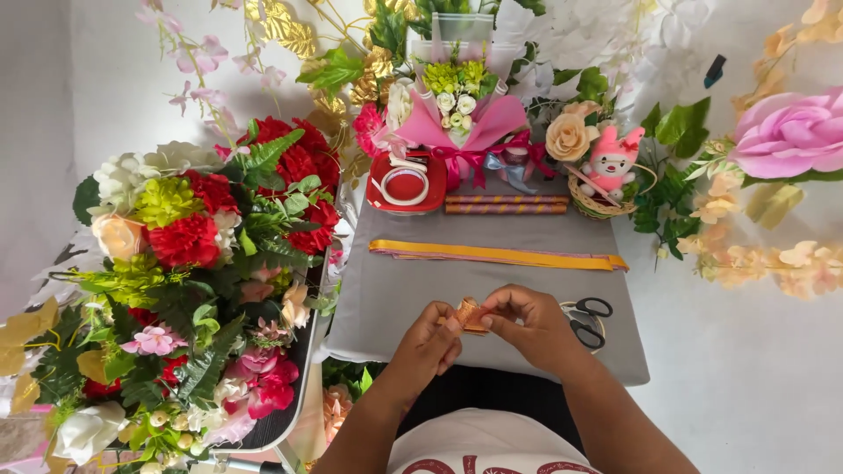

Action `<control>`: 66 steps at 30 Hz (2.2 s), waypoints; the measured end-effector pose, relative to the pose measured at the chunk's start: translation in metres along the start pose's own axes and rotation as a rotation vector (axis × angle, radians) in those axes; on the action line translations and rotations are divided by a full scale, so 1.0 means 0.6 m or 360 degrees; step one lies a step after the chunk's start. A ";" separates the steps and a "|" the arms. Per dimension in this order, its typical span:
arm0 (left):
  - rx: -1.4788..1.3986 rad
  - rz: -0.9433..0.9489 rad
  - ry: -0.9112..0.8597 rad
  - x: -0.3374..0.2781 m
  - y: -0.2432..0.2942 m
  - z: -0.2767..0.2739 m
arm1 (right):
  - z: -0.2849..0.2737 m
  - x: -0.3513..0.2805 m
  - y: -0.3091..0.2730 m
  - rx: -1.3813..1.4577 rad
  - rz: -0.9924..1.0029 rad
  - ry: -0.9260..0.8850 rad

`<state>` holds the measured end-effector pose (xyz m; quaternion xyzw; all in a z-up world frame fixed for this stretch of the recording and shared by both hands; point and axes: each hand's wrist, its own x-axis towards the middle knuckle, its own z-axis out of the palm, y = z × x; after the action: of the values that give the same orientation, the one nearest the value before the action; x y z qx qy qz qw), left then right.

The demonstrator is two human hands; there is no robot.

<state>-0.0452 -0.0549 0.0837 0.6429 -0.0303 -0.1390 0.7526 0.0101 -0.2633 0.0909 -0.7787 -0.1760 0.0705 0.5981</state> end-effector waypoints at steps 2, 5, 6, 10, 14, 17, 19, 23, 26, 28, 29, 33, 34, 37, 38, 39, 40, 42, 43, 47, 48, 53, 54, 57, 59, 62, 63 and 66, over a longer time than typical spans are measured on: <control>-0.0116 0.0048 -0.0176 0.006 -0.019 -0.014 | 0.003 -0.002 -0.001 0.0056 -0.0052 0.0003; -0.0272 0.0115 -0.0450 0.006 -0.029 -0.019 | 0.007 -0.007 -0.012 0.0139 -0.0120 -0.0020; -0.0311 0.0138 -0.0547 0.005 -0.028 -0.020 | 0.009 -0.008 -0.017 0.0167 -0.0140 -0.0045; -0.0385 0.0154 -0.0669 0.002 -0.035 -0.028 | 0.003 -0.014 -0.014 0.0116 -0.0277 -0.0094; -0.0564 0.0039 -0.0900 0.002 -0.033 -0.031 | -0.002 -0.020 -0.043 -0.0088 -0.0545 -0.0321; -0.0324 0.0095 -0.0818 0.003 -0.016 -0.025 | -0.004 -0.017 -0.051 -0.0238 -0.0580 -0.0343; -0.0073 0.0176 -0.0685 0.002 -0.006 -0.012 | -0.002 -0.016 -0.049 -0.0247 -0.0547 -0.0302; 0.0279 0.0366 0.0041 0.005 -0.023 -0.001 | 0.017 -0.018 -0.052 -0.0267 -0.0063 0.0012; 0.0421 0.0511 0.0078 0.009 -0.051 -0.004 | 0.021 -0.017 -0.041 -0.0319 -0.0104 0.0072; 0.0359 0.0570 0.0079 0.016 -0.063 -0.007 | 0.017 -0.014 -0.029 -0.0358 -0.0178 0.0063; 0.0111 0.0576 -0.0051 0.020 -0.069 -0.011 | 0.016 -0.013 -0.021 -0.0397 -0.0153 0.0082; -0.0196 0.0507 -0.0304 0.034 -0.089 -0.028 | 0.020 -0.009 -0.020 -0.0431 -0.0066 0.0128; -0.0199 0.0504 -0.0304 0.035 -0.086 -0.028 | 0.021 -0.008 -0.022 -0.0432 -0.0063 0.0128; -0.0383 0.0403 -0.0411 0.036 -0.084 -0.031 | 0.026 -0.007 -0.023 -0.0413 -0.0112 0.0134; -0.0439 0.0354 -0.0463 0.036 -0.087 -0.034 | 0.026 -0.007 -0.021 -0.0436 -0.0226 0.0092; -0.0495 0.0306 -0.0516 0.036 -0.090 -0.036 | 0.027 -0.007 -0.019 -0.0458 -0.0340 0.0051; -0.0498 0.0302 -0.0513 0.037 -0.086 -0.038 | 0.027 -0.007 -0.021 -0.0457 -0.0336 0.0048; -0.0486 0.0240 -0.0681 0.039 -0.077 -0.045 | 0.029 -0.003 -0.025 -0.0533 -0.0605 -0.0086; -0.0487 0.0243 -0.0676 0.043 -0.087 -0.050 | 0.029 0.002 -0.023 -0.0532 -0.0608 -0.0091; -0.0189 0.0464 -0.0448 0.044 -0.076 -0.050 | 0.032 0.035 -0.032 -0.0664 -0.0736 -0.0271; 0.0051 0.0561 -0.0215 0.040 -0.062 -0.047 | 0.036 0.044 -0.038 -0.0692 -0.0706 -0.0288; 0.0099 0.0641 0.0426 0.031 -0.063 -0.055 | 0.059 0.118 -0.045 -0.0393 -0.0193 -0.0489; 0.0134 0.0559 0.0556 0.028 -0.055 -0.059 | 0.065 0.135 -0.045 -0.0360 -0.0139 -0.0568; -0.0049 0.0555 0.0797 0.049 -0.099 -0.092 | 0.083 0.219 -0.023 -0.0154 -0.0040 -0.0814; -0.0046 0.0522 0.0924 0.046 -0.096 -0.107 | 0.117 0.282 -0.019 -0.0389 -0.0009 -0.0537; -0.0063 0.0491 0.1098 0.046 -0.105 -0.128 | 0.164 0.388 0.029 -0.0903 -0.0131 -0.0142; -0.0085 0.0494 0.1152 0.045 -0.113 -0.135 | 0.181 0.424 0.052 -0.1188 -0.0292 -0.0035; -0.0113 0.0562 0.1163 0.044 -0.117 -0.146 | 0.223 0.496 0.108 -0.1179 -0.0431 0.0062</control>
<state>-0.0119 0.0134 -0.0032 0.6086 0.1341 0.2289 0.7478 0.2558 -0.0497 0.0219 -0.9127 -0.2792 -0.0921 0.2838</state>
